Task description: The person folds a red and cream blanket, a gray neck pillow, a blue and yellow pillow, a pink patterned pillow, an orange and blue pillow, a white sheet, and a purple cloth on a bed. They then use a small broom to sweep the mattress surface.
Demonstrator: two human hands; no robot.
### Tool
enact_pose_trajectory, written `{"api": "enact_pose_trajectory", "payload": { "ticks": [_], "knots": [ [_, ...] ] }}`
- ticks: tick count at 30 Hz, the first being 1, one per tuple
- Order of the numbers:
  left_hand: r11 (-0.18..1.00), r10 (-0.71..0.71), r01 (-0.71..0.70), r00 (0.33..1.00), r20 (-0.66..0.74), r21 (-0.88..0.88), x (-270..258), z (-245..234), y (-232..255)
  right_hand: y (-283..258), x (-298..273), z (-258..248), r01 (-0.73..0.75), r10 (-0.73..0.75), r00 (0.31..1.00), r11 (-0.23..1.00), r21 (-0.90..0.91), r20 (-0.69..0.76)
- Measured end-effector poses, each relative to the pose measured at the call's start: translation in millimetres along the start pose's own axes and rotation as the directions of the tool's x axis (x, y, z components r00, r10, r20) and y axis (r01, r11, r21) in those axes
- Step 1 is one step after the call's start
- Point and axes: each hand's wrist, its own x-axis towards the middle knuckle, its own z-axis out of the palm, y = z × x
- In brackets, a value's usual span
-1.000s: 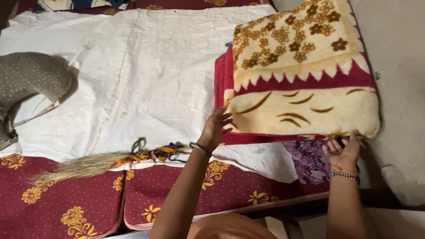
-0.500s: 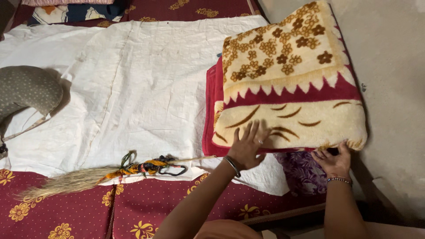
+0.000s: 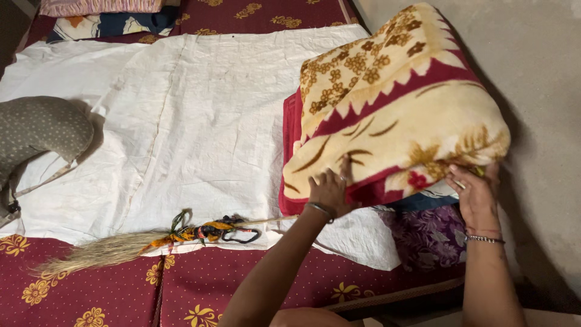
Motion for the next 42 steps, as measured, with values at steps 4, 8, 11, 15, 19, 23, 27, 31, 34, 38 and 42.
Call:
{"api": "enact_pose_trajectory", "payload": {
  "ticks": [4, 8, 11, 15, 19, 23, 27, 31, 34, 38, 42],
  "knots": [
    [1.000, -0.003, 0.007, 0.960, -0.280, 0.014, 8, -50, 16, -39, -14, 55, 0.099, -0.103, 0.989, 0.994, 0.049, 0.101],
    [0.968, 0.176, -0.246, 0.816, -0.551, -0.056, 31, -89, 58, -49, -14, 89, 0.126, -0.136, 0.980, 0.989, 0.077, 0.144],
    [0.981, 0.133, -0.188, 0.816, -0.563, -0.041, 41, -101, 80, -54, -10, 101, 0.126, -0.132, 0.977, 0.991, 0.046, 0.164],
    [0.985, 0.148, -0.170, 0.758, -0.635, 0.026, 37, -87, 99, -63, -1, 107, 0.123, -0.108, 0.976, 0.990, -0.069, 0.187],
    [0.992, 0.047, -0.107, 0.799, -0.599, -0.064, 44, -67, 111, -66, 7, 107, 0.111, -0.069, 0.970, 0.978, -0.178, 0.232],
    [0.987, -0.032, -0.089, 0.711, -0.703, -0.135, 56, -57, 107, -63, 14, 108, 0.133, -0.078, 0.967, 0.967, -0.217, 0.244],
    [0.990, -0.042, -0.051, 0.778, -0.627, -0.130, 55, -55, 100, -62, 22, 117, 0.132, -0.052, 0.973, 0.924, -0.358, 0.224],
    [0.988, -0.154, 0.101, 0.712, -0.685, -0.117, 64, -74, 97, -60, 32, 134, 0.259, -0.148, 0.929, 0.914, -0.311, 0.339],
    [0.966, -0.254, 0.164, 0.728, -0.636, -0.198, 78, -95, 82, -54, 36, 143, 0.345, -0.176, 0.891, 0.862, -0.372, 0.419],
    [0.953, -0.281, 0.132, 0.714, -0.641, -0.271, 85, -99, 59, -40, 38, 143, 0.255, -0.096, 0.909, 0.898, -0.358, 0.406],
    [0.960, -0.195, -0.059, 0.559, -0.806, -0.273, 79, -85, 33, -23, 44, 126, 0.051, -0.004, 0.979, 0.973, -0.227, 0.203]
  ]
}}
